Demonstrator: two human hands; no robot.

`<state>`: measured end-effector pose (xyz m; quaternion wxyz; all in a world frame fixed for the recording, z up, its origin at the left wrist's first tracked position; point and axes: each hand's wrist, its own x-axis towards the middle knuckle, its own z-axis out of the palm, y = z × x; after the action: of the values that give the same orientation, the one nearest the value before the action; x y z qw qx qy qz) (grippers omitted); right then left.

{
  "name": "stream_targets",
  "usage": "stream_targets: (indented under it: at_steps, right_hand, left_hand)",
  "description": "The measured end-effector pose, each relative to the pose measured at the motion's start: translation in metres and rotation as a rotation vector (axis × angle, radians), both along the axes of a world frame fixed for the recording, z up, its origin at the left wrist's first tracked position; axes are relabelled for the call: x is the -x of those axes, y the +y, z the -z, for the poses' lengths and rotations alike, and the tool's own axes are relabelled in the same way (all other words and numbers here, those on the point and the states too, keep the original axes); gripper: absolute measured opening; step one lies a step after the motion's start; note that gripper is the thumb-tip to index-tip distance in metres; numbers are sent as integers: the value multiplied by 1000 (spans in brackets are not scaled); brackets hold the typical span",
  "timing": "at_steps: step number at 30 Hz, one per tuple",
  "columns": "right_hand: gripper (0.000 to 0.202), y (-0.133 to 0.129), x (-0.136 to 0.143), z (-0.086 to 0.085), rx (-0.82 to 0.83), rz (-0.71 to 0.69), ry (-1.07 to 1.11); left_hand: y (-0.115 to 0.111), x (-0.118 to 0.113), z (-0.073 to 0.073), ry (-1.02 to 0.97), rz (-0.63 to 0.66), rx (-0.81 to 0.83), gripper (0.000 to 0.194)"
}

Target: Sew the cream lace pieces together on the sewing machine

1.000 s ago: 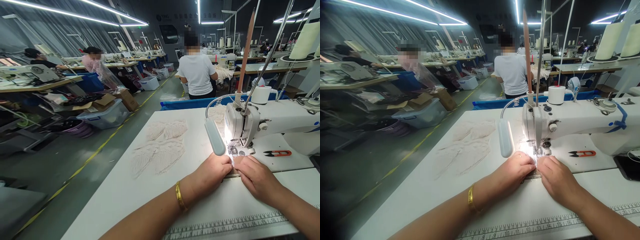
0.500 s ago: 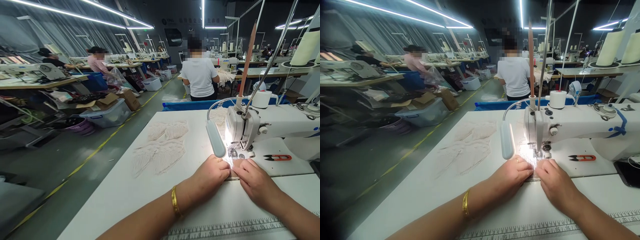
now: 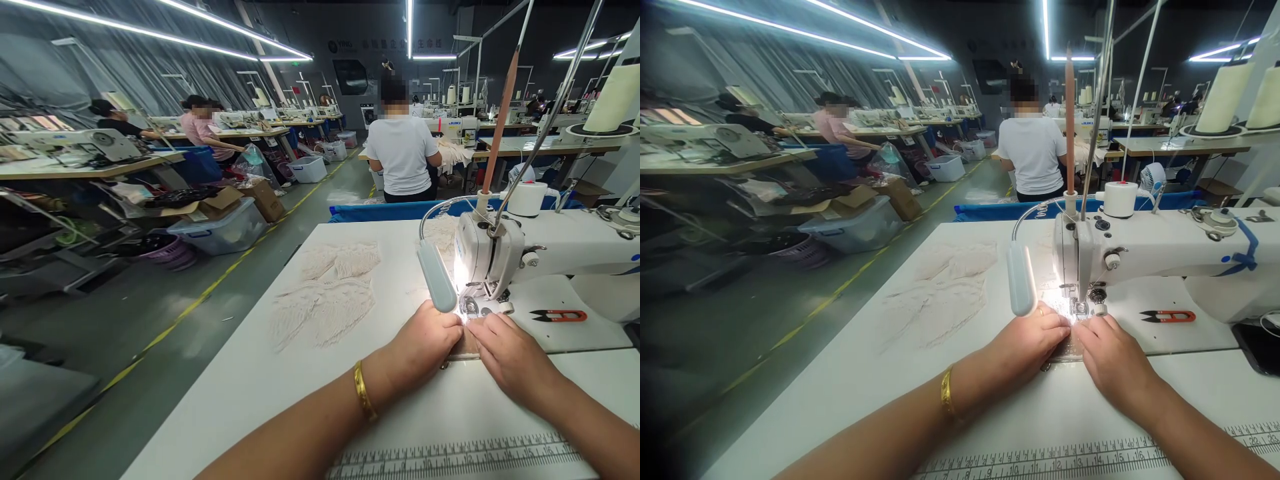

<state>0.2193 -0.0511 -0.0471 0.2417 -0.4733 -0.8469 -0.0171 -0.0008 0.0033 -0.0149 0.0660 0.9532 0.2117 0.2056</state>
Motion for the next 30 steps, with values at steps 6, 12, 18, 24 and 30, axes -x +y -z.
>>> stream_targets:
  at_steps: [6,12,18,24,30]
  right_hand:
    - [36,1,-3,-1,2,-33,35]
    - [28,4,-8,-7,11,97,115]
    - [28,4,-10,-10,84,135,167]
    - [35,3,-12,-3,99,118,177]
    - [34,4,-22,28,45,90,185]
  left_hand:
    - [2,-4,-11,-32,-40,15,27]
    - [6,-6,-17,-11,-92,87,33]
    - [9,-6,-11,12,-95,28,34]
    - [12,-4,-3,-56,-140,61,16]
    - [45,-7,14,-114,-346,183,18]
